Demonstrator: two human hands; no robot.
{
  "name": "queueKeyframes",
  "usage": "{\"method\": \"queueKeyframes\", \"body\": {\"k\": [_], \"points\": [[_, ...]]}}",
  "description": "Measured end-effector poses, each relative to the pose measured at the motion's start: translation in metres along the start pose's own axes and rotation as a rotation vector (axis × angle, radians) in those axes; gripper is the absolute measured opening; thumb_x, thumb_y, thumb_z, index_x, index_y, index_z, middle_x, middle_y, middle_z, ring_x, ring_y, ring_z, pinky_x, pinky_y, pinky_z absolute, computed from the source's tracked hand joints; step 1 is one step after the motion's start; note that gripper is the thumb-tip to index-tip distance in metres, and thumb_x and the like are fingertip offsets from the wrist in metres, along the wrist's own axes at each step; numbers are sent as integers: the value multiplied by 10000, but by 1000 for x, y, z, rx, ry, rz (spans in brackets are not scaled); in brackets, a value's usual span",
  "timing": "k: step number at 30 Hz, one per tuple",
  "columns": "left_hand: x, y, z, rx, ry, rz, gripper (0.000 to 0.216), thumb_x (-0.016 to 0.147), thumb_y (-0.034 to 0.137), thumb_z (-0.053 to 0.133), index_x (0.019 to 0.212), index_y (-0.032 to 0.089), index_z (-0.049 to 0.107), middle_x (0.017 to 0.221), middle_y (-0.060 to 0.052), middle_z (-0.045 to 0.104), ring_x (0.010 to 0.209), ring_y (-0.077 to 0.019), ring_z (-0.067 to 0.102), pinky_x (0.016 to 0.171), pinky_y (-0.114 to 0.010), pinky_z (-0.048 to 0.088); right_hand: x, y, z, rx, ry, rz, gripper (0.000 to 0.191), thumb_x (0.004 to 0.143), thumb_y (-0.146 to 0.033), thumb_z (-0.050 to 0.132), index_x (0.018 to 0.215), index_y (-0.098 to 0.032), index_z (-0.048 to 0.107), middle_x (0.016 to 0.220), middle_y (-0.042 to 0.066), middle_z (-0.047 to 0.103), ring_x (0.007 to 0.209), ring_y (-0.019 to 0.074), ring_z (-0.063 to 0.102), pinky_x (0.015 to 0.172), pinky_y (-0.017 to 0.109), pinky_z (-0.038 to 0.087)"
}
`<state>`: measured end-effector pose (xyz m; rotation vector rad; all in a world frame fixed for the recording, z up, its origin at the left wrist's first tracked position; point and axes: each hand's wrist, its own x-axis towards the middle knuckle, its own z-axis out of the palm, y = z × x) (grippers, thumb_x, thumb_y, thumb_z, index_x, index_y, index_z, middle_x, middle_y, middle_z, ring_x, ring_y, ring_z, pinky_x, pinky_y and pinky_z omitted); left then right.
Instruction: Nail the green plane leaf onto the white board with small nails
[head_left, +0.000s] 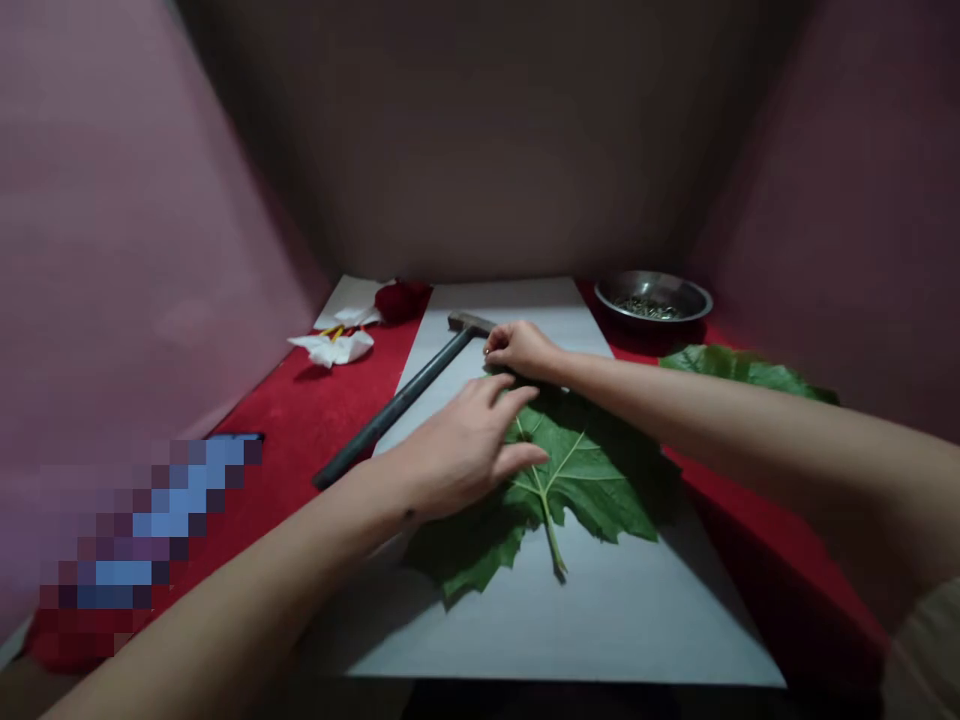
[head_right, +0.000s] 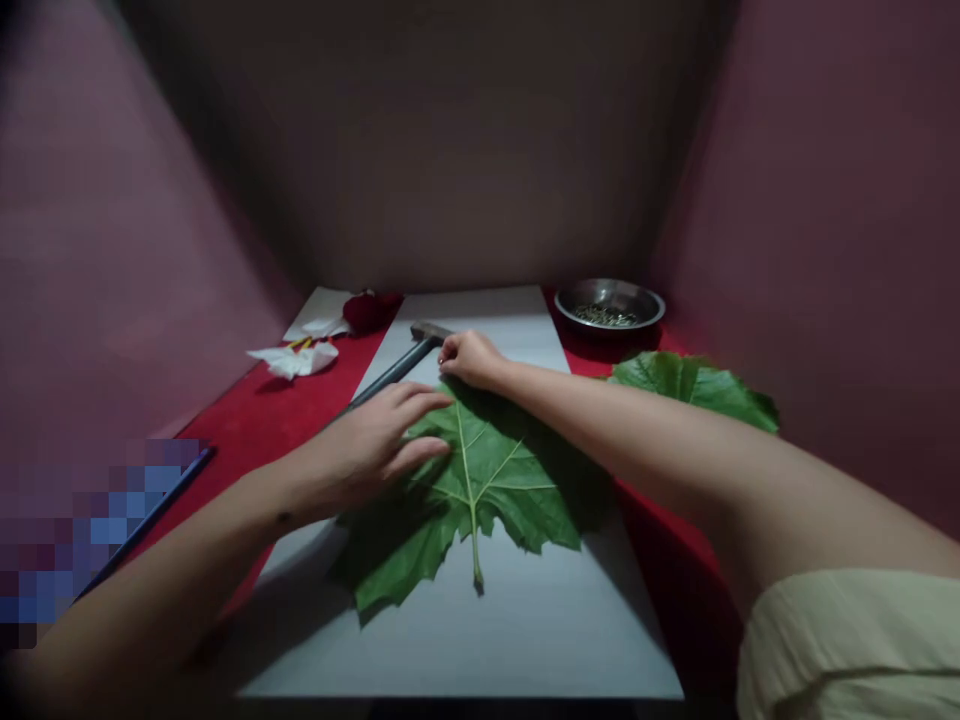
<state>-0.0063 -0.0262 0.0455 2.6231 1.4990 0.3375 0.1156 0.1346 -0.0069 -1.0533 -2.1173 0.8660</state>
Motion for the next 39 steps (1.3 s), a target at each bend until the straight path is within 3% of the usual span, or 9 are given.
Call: {"method": "queueKeyframes", "body": {"k": [3,6,11,21,27,32,39], "points": [[5,19,24,45,-137,40,743,829,629,442,1416,201,285,1499,-146,193,1364,-359,141,1064,-513,190,3,5,1,11,-9,-4,76,654,-72,645,666,-145,626,601,-20,608,576,99,536,562,208,414],[1,14,41,50,-274,59,817,807,709,360,1444,218,221,1525,-152,76,1373,-395,12,1056,-584,82,3,6,1,9,7,-31,75,655,-79,651,664,-142,611,604,-19,600,567,92,520,541,205,407],[-2,-1,42,36,-313,103,813,806,718,344,1450,243,205,1527,-143,61,1375,-388,-4,1056,-579,70,3,1,-1,-16,-49,-25,86,655,-67,649,661,-136,598,581,-21,584,533,82,495,515,201,392],[0,-3,45,16,-269,103,829,787,738,349,1445,252,220,1527,-144,73,1370,-405,-13,1048,-596,71,1,1,-2,-33,-34,-36,75,663,-75,650,667,-135,606,609,-12,593,565,91,505,543,209,392],[-14,19,29,54,-171,82,828,791,701,410,1433,207,241,1513,-183,108,1374,-387,-28,1061,-593,41,0,1,-1,-65,-33,-32,39,645,-124,650,670,-137,624,596,-18,595,551,93,498,526,207,378],[-38,41,26,-4,-181,168,789,821,693,332,1424,190,251,1487,-209,189,1376,-383,25,1054,-612,95,0,4,0,-45,-63,9,66,652,-204,640,690,-150,631,588,-14,596,531,100,490,485,210,352],[-40,29,30,-105,-217,65,867,790,743,298,1447,188,192,1502,-222,95,1360,-412,-37,1030,-659,69,-4,1,0,-49,-47,19,46,652,-179,631,691,-157,628,571,-17,581,516,97,468,489,219,345]]}}
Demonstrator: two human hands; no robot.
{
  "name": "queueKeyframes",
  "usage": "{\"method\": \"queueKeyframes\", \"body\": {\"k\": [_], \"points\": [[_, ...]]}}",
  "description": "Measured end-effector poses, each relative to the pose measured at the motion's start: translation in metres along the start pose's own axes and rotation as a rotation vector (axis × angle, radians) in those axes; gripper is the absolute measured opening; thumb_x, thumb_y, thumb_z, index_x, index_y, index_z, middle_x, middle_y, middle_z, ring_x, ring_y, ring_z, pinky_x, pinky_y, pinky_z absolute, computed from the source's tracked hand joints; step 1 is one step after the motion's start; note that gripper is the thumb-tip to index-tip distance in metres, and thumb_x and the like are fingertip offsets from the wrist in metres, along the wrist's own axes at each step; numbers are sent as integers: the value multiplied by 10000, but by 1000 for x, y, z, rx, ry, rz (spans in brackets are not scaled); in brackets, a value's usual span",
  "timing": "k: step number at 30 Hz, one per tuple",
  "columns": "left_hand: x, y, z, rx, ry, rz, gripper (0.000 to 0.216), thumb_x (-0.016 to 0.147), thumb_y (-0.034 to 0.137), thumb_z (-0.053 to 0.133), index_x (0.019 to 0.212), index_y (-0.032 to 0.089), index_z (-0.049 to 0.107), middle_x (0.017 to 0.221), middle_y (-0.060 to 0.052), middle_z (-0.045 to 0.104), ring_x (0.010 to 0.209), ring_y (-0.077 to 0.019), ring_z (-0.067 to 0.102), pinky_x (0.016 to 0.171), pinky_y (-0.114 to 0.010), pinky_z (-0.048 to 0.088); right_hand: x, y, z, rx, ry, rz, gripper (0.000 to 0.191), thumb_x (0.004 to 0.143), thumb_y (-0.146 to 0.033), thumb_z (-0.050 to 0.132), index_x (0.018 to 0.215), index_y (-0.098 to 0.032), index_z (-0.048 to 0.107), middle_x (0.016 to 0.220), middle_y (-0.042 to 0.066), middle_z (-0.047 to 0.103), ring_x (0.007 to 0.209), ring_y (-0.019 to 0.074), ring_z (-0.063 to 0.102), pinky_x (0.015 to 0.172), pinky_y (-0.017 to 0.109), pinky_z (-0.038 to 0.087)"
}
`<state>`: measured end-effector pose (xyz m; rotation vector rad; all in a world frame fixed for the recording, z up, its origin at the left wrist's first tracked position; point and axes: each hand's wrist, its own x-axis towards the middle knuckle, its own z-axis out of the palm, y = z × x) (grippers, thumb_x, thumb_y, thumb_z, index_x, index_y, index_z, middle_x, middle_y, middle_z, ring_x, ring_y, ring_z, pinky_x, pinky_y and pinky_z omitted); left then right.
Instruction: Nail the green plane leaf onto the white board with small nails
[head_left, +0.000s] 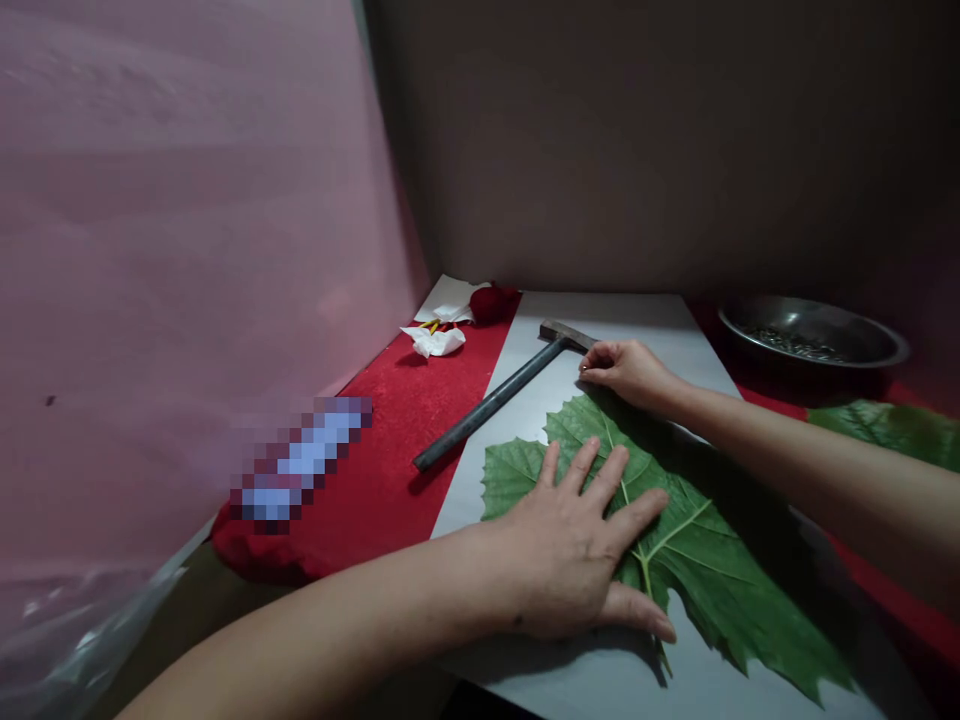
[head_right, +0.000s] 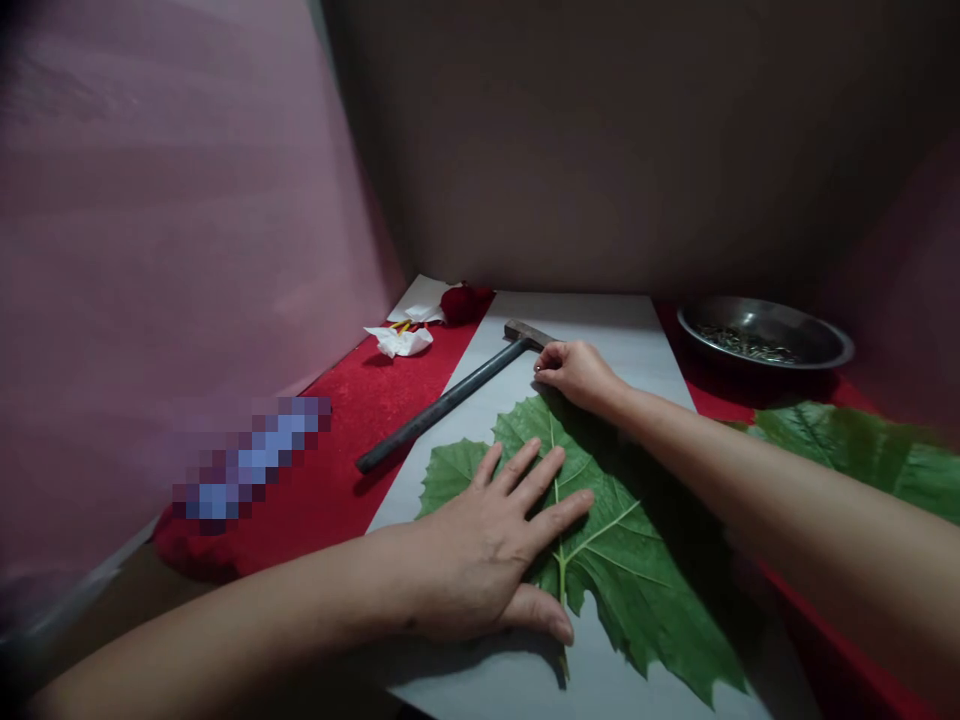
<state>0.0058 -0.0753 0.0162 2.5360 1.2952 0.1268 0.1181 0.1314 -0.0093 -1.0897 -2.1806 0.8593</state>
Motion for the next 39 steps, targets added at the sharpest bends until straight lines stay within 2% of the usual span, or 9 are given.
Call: {"method": "queueKeyframes", "body": {"k": [3,8,20,27,33,39], "points": [[0,-7,-1,-35,-41,-7,881,781,753,302,1459,214,147,1514,-192,58,1361,-400,-53,1036,-655,60,1,-2,0,40,-20,20,28,654,-159,630,679,-158,616,551,-25,570,500,92,460,475,215,343],[-1,-16,1,25,-68,33,841,799,729,318,1457,229,161,1523,-148,58,1373,-362,-63,1043,-654,27,7,-1,0,171,-71,94,76,652,-126,642,643,-164,576,512,-40,546,442,76,439,429,205,323],[-1,-18,-1,89,-87,-21,826,802,724,326,1452,236,183,1527,-126,60,1364,-395,-61,1024,-680,53,0,-18,-4,212,-77,179,133,682,-44,632,634,-150,567,505,-33,555,404,61,436,380,184,307],[5,-20,-4,92,-120,-47,839,791,735,331,1455,247,171,1529,-121,36,1364,-393,-72,1023,-678,52,0,-14,-13,256,2,216,139,705,-38,610,656,-156,556,462,-39,523,400,78,458,375,191,325],[5,-19,-7,73,-146,-56,841,794,729,343,1457,246,160,1530,-114,13,1359,-392,-101,1025,-674,36,-16,-10,-32,298,132,109,166,667,-11,650,622,-144,561,543,-17,557,446,63,486,424,200,370],[5,-22,-10,49,-81,-65,613,930,536,294,1459,293,102,1537,-80,16,1382,-354,14,1054,-610,116,-41,-15,-49,378,181,99,156,678,-66,676,641,-154,553,600,11,600,481,79,513,461,224,407]]}}
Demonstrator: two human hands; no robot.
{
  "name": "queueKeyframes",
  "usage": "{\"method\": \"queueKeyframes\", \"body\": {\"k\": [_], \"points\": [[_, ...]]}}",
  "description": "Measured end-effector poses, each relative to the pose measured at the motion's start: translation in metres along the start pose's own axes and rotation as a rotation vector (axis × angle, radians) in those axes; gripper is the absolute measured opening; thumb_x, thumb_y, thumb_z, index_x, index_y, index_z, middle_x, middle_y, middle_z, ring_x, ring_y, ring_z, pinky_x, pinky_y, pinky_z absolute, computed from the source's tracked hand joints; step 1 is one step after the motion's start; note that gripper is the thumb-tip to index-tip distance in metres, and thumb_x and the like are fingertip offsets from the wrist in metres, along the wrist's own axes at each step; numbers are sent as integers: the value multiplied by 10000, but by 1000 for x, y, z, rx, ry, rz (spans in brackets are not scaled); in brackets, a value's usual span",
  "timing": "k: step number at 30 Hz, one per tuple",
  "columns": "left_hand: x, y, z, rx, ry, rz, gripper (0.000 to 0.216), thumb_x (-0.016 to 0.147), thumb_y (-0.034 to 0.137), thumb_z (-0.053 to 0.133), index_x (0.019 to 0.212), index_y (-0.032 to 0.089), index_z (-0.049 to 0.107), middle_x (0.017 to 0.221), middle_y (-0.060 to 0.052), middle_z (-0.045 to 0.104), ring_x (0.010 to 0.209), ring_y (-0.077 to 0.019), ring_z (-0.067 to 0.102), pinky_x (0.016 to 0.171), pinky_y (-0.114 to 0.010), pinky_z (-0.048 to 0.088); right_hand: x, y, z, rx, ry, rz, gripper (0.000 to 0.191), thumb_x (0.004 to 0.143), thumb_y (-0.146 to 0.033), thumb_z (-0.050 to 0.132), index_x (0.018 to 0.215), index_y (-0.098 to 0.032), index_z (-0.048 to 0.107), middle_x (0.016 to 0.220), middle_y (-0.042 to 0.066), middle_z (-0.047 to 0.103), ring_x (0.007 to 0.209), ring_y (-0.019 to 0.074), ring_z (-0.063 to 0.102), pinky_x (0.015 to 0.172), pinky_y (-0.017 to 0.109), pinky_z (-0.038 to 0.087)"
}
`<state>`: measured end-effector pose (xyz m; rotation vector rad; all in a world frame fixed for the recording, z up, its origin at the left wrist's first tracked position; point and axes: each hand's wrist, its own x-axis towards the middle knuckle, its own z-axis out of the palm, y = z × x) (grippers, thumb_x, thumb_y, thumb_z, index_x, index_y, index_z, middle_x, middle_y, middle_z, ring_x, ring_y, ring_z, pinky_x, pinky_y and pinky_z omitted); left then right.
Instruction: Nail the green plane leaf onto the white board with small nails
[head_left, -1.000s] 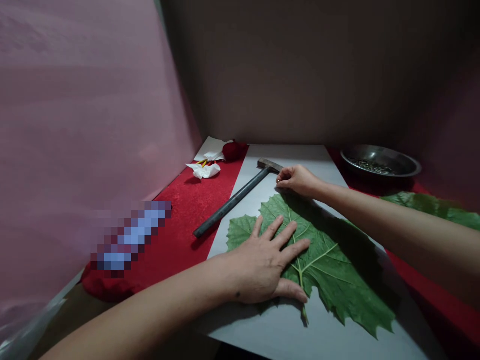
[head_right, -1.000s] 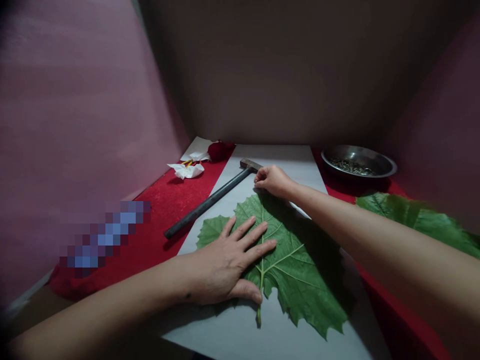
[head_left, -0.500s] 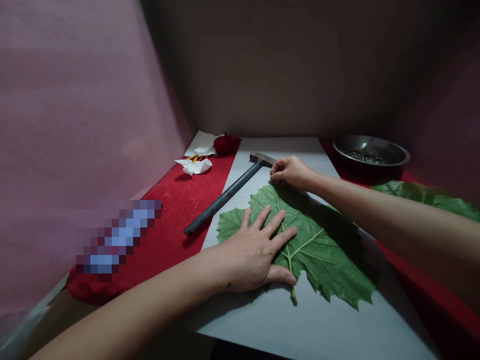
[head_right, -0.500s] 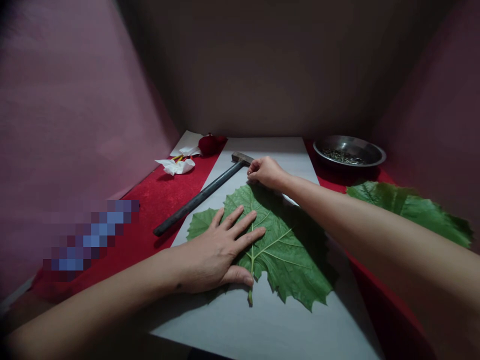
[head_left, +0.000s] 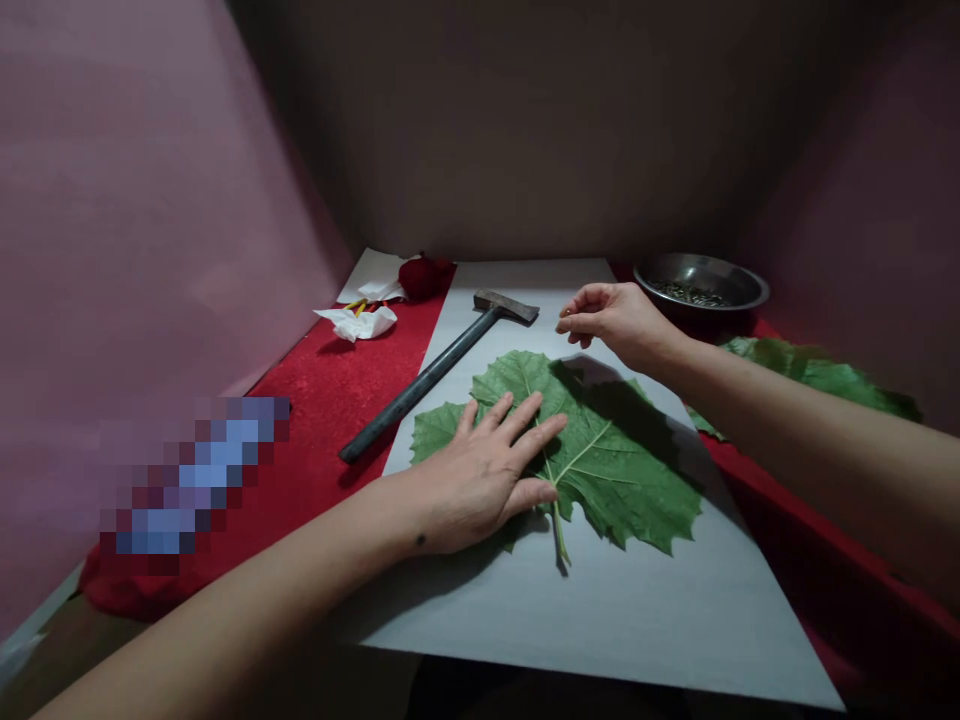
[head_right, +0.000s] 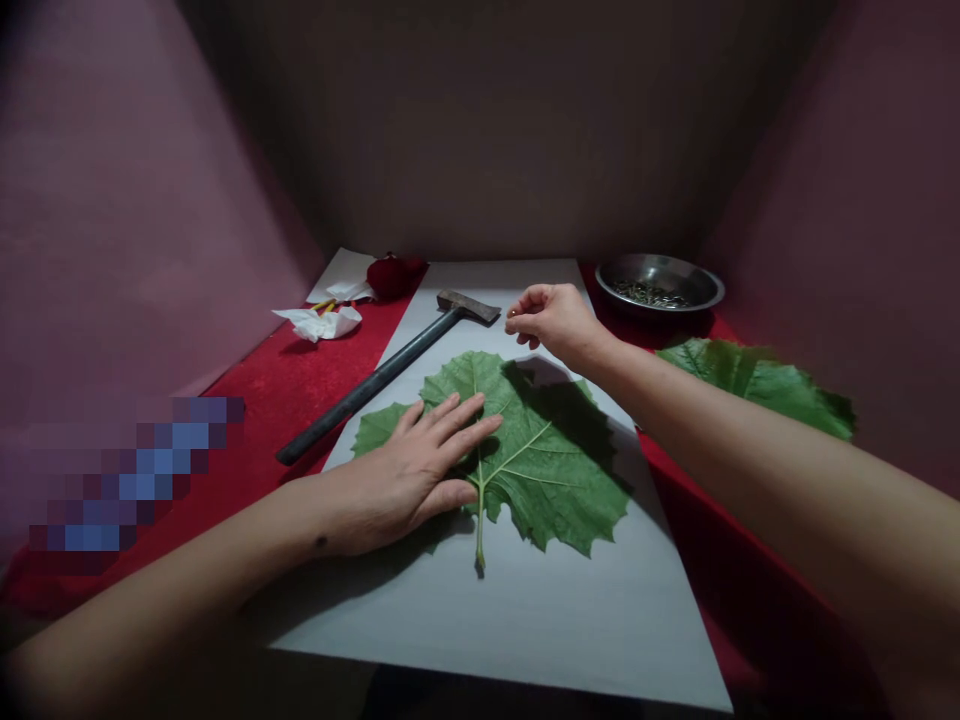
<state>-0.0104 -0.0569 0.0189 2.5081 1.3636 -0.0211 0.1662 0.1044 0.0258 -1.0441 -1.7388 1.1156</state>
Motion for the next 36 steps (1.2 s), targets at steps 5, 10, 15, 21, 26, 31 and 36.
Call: {"method": "queueKeyframes", "body": {"k": [5,10,15,21,26,31,36], "points": [[5,-2,7,121,96,11,591,918,524,352,1429,242,256,1501,-115,223,1363,-348,175,1065,-582,106,-10,-12,-17,67,76,-16,150,703,-127,676,666,-155,533,643,21,611,527,88,544,487,224,421],[5,-2,12,185,90,26,609,905,579,318,1415,248,301,1497,-103,240,1370,-362,128,1052,-611,60,-14,-13,-21,125,94,-4,132,676,-106,667,668,-150,543,626,23,614,516,91,542,466,214,412],[2,-2,6,124,71,20,614,906,576,321,1429,260,253,1505,-82,225,1385,-340,50,1064,-590,96,-11,-4,0,137,68,64,150,643,-66,663,628,-146,537,563,8,588,468,88,524,435,210,399],[3,-7,-9,36,131,43,495,950,436,341,1395,223,299,1475,-86,289,1332,-278,270,1056,-459,266,-1,0,28,132,-35,141,141,649,-48,621,630,-153,529,533,-22,565,437,71,497,444,196,421],[9,-11,-12,97,234,85,426,935,374,411,1310,171,399,1371,-120,399,1217,-259,414,985,-402,374,3,10,36,88,-73,202,150,640,-44,604,628,-166,517,486,-40,533,411,69,469,417,184,416],[24,-21,-8,96,386,46,360,918,366,441,1186,130,489,1239,-137,491,1145,-256,455,966,-410,394,3,14,35,119,-81,216,160,635,-59,608,622,-175,498,464,-41,514,415,76,472,418,189,418],[38,-29,-1,128,315,63,530,861,525,485,1188,107,494,1307,-156,455,1226,-286,387,1012,-421,344,8,2,32,157,-58,234,148,637,-67,600,624,-173,498,486,-38,511,430,87,500,417,202,431]]}}
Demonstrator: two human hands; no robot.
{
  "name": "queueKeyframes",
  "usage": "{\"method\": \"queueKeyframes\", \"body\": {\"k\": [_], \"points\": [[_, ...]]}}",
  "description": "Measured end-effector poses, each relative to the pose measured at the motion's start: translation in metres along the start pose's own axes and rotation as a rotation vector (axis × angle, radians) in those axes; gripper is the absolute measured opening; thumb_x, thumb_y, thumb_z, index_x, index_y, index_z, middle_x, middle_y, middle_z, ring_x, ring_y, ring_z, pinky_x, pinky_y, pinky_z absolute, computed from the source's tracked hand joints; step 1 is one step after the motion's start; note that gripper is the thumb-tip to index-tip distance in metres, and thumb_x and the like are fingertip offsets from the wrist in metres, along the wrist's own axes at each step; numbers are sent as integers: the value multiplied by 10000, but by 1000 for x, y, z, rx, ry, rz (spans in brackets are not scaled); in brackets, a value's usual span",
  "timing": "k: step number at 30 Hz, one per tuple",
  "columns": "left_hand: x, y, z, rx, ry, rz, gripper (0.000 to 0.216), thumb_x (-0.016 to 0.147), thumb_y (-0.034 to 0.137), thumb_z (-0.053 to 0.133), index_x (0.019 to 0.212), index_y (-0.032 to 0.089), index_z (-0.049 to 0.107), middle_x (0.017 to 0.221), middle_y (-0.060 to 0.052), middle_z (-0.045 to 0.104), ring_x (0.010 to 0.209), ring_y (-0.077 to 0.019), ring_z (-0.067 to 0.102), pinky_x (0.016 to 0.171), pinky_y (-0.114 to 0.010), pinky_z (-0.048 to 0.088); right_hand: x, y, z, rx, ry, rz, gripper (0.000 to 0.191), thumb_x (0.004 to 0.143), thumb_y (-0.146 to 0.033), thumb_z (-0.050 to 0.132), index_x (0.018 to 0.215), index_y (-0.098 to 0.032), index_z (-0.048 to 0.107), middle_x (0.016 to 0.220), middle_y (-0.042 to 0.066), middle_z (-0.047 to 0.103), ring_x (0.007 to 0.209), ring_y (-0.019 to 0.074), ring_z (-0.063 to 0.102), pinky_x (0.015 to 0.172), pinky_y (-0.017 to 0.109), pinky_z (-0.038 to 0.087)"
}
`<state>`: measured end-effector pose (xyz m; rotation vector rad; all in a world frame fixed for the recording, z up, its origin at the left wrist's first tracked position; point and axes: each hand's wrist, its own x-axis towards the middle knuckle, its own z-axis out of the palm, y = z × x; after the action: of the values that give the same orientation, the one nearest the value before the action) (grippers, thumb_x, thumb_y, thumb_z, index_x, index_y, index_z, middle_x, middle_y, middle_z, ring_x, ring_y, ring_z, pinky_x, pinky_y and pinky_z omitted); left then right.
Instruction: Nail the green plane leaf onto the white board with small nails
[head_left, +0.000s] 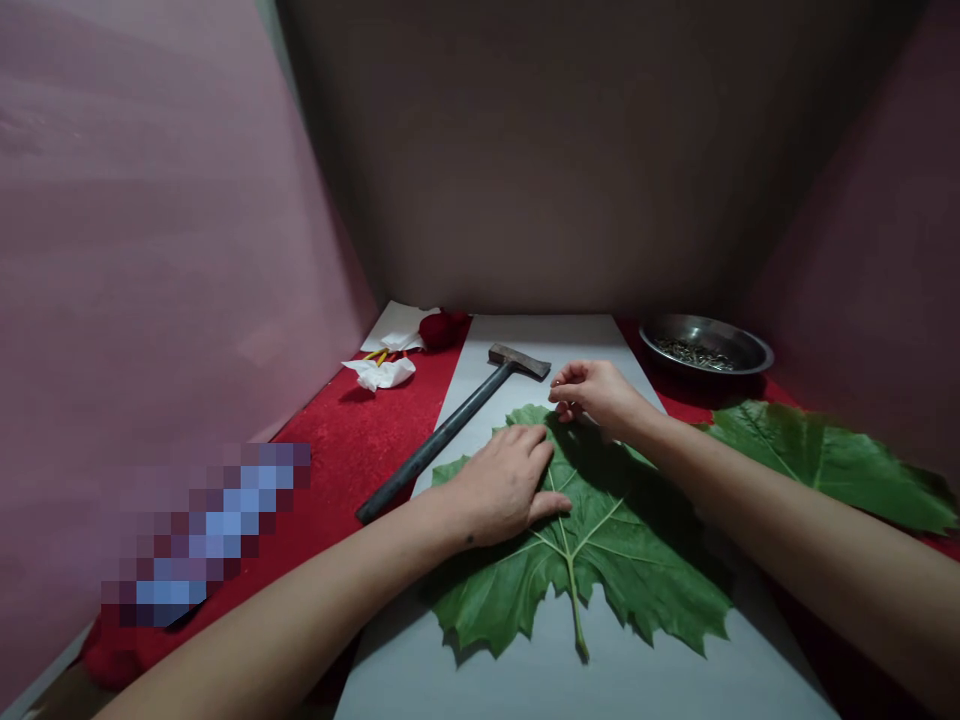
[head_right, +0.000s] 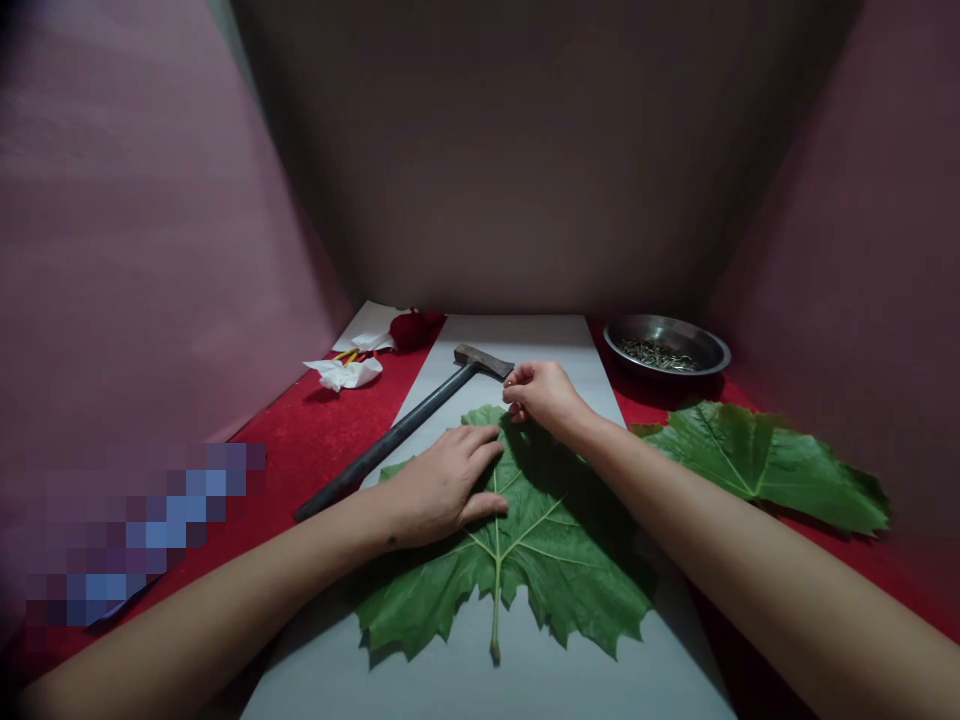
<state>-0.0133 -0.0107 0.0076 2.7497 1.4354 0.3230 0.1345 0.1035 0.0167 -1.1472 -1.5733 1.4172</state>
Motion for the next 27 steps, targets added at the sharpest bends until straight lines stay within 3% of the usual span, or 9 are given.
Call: {"method": "queueKeyframes", "body": {"k": [6,17,27], "points": [[-1,-1,5,22,-66,-11,603,869,560,434,1250,93,454,1379,-174,401,1349,-312,223,1089,-486,193,15,1,4,-23,17,-70,128,632,-101,616,638,-170,509,522,-36,527,447,85,509,391,185,391],[-3,-4,9,33,-100,-3,633,907,565,329,1336,101,373,1438,-180,323,1371,-286,187,1102,-463,163,23,12,8,-294,-14,-93,75,659,-116,582,680,-171,535,515,-34,538,394,81,445,325,186,331],[-2,-6,8,2,-119,22,635,902,558,355,1355,113,352,1440,-181,310,1375,-294,167,1102,-463,151,31,17,8,-365,-9,-187,19,655,-139,607,649,-147,591,537,-21,556,492,90,468,474,207,379]]}}
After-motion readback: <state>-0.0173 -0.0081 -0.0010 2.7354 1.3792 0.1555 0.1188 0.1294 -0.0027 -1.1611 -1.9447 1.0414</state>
